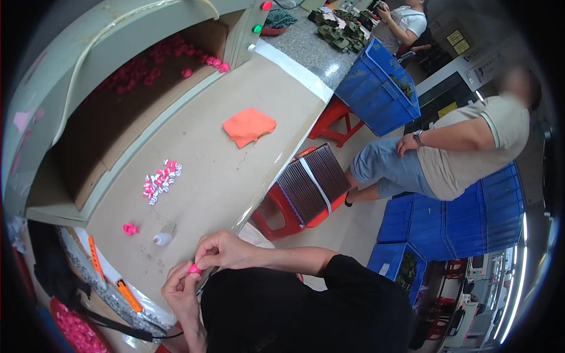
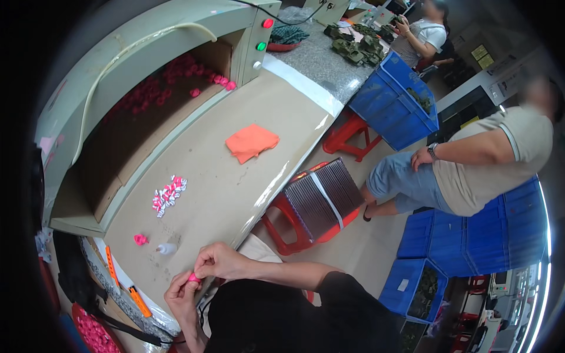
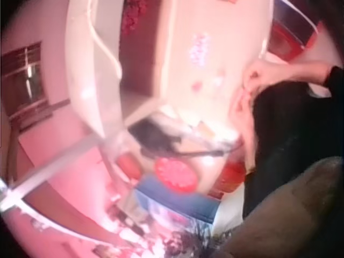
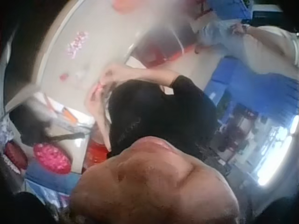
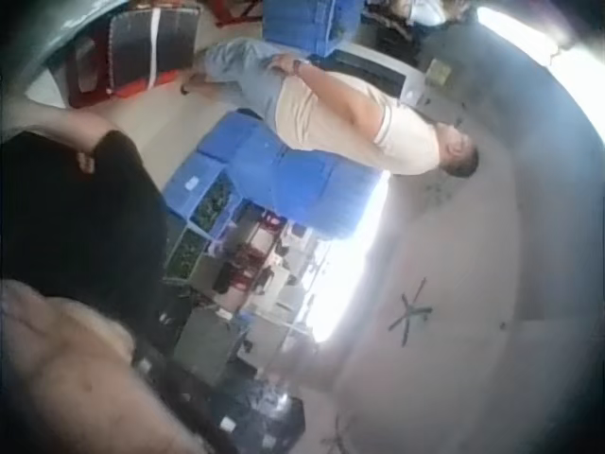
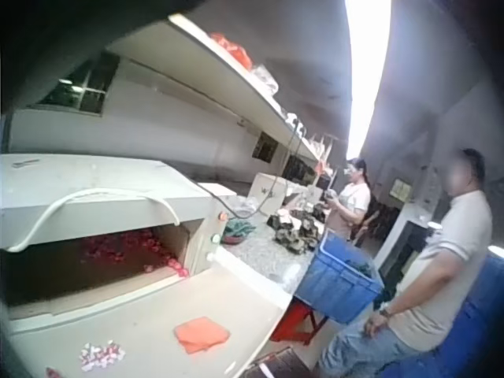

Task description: The person assembles small pink plastic pieces by applying glue from a white bottle and pressing them together. They repeatedly pick up pieces, apply glue, and join them, placing the finished items on the table. The workspace includes a red tray of parts, a utility knife, and a cloth.

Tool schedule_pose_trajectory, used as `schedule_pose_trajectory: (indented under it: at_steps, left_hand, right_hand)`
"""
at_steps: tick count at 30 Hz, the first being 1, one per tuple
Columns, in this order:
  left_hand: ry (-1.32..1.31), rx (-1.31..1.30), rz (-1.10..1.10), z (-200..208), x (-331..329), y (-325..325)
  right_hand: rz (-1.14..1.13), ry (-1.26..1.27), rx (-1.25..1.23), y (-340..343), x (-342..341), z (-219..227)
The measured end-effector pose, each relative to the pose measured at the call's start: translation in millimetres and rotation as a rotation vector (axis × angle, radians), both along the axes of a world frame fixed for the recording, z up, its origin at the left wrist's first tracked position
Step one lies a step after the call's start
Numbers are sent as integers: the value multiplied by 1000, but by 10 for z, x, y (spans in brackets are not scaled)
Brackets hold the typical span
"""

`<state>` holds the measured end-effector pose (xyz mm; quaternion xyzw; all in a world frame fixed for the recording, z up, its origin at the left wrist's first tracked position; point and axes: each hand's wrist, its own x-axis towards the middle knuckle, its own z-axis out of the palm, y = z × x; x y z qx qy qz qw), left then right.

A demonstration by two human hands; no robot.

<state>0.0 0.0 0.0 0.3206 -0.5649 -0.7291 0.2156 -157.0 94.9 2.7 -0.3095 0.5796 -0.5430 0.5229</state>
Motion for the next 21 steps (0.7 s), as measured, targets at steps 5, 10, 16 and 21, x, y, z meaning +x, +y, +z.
schedule_pose_trajectory:
  at_steps: [5,10,16,21]
  left_hand:
    - [12,12,1,-8,-70,71]
    - [-21,18,10,3,-41,42]
    - [0,191,-81,208,107,-45]
    - [394,725,17,190,55,-222]
  right_hand:
    - [-37,-81,-30,59,-51,43]
    - [-73,-21,-85,13,-7,7]
    - [-53,-134,-73,-36,101,205]
    - [-148,89,-183,-103,78,101]
